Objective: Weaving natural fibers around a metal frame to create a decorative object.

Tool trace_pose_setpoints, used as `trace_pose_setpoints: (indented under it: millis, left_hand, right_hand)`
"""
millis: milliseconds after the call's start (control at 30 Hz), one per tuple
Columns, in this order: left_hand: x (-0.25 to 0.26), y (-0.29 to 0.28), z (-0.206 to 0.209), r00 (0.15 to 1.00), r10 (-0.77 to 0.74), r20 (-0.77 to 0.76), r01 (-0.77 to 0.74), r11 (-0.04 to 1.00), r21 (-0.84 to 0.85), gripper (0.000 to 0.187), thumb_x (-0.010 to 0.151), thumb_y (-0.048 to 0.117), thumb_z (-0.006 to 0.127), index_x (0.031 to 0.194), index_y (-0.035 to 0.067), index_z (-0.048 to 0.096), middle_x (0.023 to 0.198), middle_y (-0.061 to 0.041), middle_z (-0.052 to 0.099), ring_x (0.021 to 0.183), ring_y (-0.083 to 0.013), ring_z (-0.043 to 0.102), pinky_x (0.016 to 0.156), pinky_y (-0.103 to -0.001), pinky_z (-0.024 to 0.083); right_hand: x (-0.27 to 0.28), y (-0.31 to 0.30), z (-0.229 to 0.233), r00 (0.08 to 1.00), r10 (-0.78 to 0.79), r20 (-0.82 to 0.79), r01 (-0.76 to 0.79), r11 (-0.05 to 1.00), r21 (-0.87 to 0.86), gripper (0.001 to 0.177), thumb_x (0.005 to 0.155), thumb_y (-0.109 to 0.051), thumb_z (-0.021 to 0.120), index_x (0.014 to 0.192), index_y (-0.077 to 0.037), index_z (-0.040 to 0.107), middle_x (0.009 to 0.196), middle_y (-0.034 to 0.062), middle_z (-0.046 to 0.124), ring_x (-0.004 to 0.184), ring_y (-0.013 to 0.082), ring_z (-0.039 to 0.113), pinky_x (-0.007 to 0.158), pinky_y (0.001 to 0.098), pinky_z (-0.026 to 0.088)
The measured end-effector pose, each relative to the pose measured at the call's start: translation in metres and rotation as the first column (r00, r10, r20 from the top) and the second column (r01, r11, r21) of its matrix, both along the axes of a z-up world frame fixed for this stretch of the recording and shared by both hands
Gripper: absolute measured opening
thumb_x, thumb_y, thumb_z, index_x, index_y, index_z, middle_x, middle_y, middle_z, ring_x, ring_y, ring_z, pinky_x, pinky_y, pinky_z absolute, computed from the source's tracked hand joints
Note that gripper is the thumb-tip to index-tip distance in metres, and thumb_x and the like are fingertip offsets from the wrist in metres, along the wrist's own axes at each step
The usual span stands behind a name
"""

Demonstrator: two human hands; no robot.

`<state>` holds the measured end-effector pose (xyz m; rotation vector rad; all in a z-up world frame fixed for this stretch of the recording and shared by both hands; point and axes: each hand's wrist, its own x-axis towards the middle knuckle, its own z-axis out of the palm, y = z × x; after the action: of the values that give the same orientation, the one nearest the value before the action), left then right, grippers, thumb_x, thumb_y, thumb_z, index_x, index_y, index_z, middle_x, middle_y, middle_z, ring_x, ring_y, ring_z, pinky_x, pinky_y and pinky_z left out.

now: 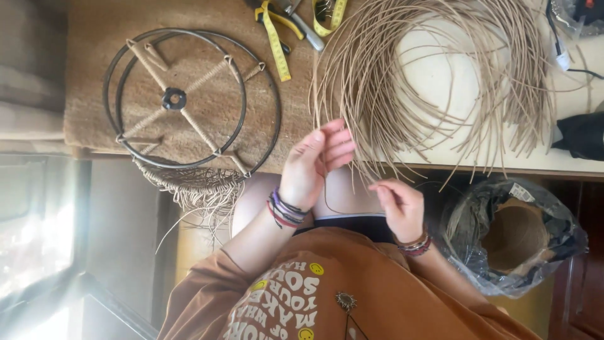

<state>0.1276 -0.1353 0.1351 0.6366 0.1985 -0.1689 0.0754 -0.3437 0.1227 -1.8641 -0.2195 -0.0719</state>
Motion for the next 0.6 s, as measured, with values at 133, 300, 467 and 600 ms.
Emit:
trace_pose_setpoints:
  millis: [133,300,467,600]
  left_hand:
    - [-0.019,-0.011,0.006,0.998,-0.035,0.052,0.036,0.999,-0.034,0.042,0.112,0.023,0.044,0.141,-0.005,0.056,0.122,-0.026,0.07,0.11,-0.032,0.072,0.094,-0.045,0.062]
    - [-0.03,-0.015,-0.002,0.994,-0.028,0.106,0.028,1.0,0.003,0.042,0.112,0.023,0.043,0.138,-0.006,0.057,0.118,-0.027,0.072,0.107,-0.0316,0.073,0.091,-0.041,0.063]
    - [-0.032,-0.01,0.005,0.993,-0.014,0.115,0.013,1.0,0.006,0.04,0.112,0.022,0.042,0.133,-0.007,0.06,0.112,-0.026,0.074,0.103,-0.0311,0.075,0.088,-0.039,0.064]
    - [-0.032,-0.011,-0.006,0.993,0.003,0.116,-0.005,1.0,0.015,0.037,0.113,0.022,0.041,0.123,-0.007,0.063,0.107,-0.025,0.075,0.099,-0.0323,0.076,0.084,-0.039,0.065]
  right_hand:
    - [-0.012,0.009,-0.005,0.998,0.06,0.017,-0.058,0.992,-0.114,0.014,0.095,-0.009,0.068,0.097,-0.006,0.081,0.068,0.0106,0.072,0.053,0.0206,0.067,0.049,0.0283,0.054]
    - [-0.021,0.01,-0.015,0.997,0.071,0.006,-0.071,0.997,-0.036,0.018,0.098,-0.012,0.064,0.096,-0.004,0.08,0.075,0.0119,0.075,0.062,0.0142,0.069,0.055,0.0298,0.056]
    - [-0.022,0.008,-0.015,0.995,0.098,0.006,-0.098,0.994,-0.049,0.02,0.1,-0.011,0.062,0.095,-0.003,0.08,0.08,0.013,0.076,0.068,0.0168,0.07,0.059,0.0319,0.056]
    - [-0.022,0.007,-0.017,0.996,0.091,-0.013,-0.092,0.994,-0.057,0.019,0.1,-0.011,0.063,0.095,-0.003,0.08,0.082,0.0131,0.078,0.073,0.0178,0.072,0.063,0.0322,0.057]
